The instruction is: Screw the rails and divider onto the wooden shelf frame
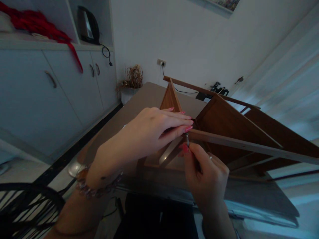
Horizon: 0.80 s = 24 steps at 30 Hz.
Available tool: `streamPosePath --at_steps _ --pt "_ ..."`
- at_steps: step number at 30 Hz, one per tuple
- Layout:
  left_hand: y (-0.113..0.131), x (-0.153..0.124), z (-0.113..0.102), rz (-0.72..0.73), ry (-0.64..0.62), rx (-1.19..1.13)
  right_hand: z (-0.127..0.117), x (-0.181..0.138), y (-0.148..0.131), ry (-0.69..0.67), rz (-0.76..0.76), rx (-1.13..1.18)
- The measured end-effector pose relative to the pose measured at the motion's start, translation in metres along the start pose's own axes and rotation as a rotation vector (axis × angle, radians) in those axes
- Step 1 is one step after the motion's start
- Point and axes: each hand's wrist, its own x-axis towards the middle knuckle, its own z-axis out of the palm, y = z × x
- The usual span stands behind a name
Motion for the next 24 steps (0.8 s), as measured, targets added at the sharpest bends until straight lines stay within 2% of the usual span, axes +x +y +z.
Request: streamPosePath --at_steps 11,20,24 --pt "0.0 0.0 0.0 0.004 0.001 -0.004 0.006 0.001 -0.015 -0.025 0.145 0.101" --pt "0.0 0.0 -0.001 0.008 -0.002 0.002 0.015 0.003 -0.032 0.01 0.35 0.521" --pt "0.0 0.0 -0.002 0.011 -0.008 0.015 0.02 -0.001 -0.037 0.014 0.527 0.781"
